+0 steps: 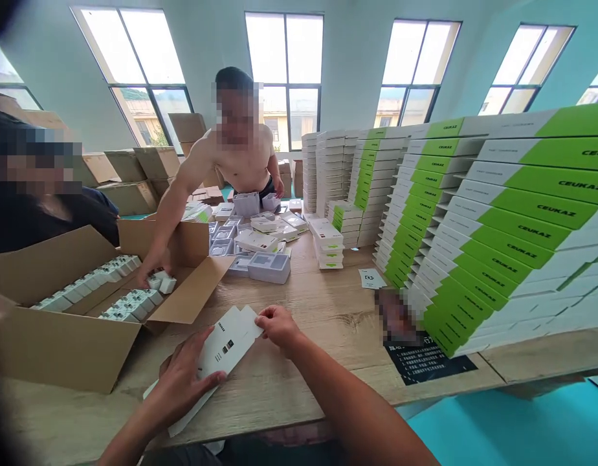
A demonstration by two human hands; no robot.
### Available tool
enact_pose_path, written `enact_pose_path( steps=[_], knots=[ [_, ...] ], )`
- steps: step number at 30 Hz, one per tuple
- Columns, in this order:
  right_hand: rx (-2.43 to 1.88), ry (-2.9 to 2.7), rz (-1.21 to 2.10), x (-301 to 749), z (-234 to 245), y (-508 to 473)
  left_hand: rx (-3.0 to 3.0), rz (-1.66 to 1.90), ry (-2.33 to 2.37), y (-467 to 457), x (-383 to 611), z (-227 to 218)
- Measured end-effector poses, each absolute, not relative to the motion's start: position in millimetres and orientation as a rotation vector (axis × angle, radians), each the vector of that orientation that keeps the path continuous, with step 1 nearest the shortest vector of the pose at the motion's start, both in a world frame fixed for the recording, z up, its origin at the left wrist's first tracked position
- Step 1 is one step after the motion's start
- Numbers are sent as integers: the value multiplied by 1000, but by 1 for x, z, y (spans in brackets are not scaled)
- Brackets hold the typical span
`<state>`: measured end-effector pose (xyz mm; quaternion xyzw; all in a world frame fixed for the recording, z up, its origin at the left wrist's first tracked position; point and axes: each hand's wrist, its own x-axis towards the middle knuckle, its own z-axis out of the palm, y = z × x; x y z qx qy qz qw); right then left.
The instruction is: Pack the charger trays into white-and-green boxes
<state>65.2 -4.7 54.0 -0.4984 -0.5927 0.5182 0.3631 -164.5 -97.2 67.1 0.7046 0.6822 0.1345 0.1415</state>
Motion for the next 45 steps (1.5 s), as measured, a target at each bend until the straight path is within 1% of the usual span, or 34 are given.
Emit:
enact_pose_path(
  steps=[4, 7, 10, 12, 15, 18, 20, 21, 23, 24, 26, 30, 33, 35, 37, 41, 43, 45],
  knots=[
    [-1104, -1313, 1476, 74, 64, -25, 2238, 558, 1955, -105, -154, 65],
    [-1024, -1295, 1571, 88, 74, -38, 2504, 712, 1877, -107, -148, 74],
    [-959, -1371, 1682, 105, 86, -45, 2751, 698, 1644, -105, -149, 92],
    [-945, -1393, 1688, 113, 92, -51, 2785, 649, 1543, -105, -151, 104],
    [-934, -1288, 1577, 112, 99, -69, 2508, 686, 1458, -107, -147, 118],
    [-879, -1185, 1366, 96, 99, -94, 1783, 745, 1265, -114, -130, 125],
    [-987, -1193, 1168, 85, 96, -107, 1299, 788, 1097, -118, -112, 125],
    [-1078, -1198, 1064, 81, 94, -111, 1147, 837, 1052, -120, -102, 123],
    [-1206, -1153, 916, 79, 92, -113, 1040, 994, 1076, -122, -85, 120],
    [-1211, -1127, 903, 79, 92, -112, 1039, 1075, 1111, -122, -77, 118],
    [-1124, -1072, 1012, 81, 94, -107, 1002, 1165, 1133, -123, -65, 114],
    [-883, -904, 1354, 85, 100, -98, 793, 1093, 1060, -121, -50, 105],
    [-824, -854, 1460, 90, 98, -98, 806, 1174, 1111, -114, -47, 101],
    [-811, -911, 1500, 96, 93, -101, 817, 1237, 1146, -108, -50, 103],
    [-800, -1007, 1514, 102, 86, -105, 757, 1209, 1100, -101, -57, 110],
    [-850, -1060, 1444, 110, 74, -105, 708, 905, 654, -86, -72, 130],
    [-889, -1114, 1426, 114, 73, -101, 837, 796, 455, -79, -77, 139],
    [-916, -1238, 1424, 120, 78, -95, 1000, 752, 382, -73, -78, 146]
  ],
)
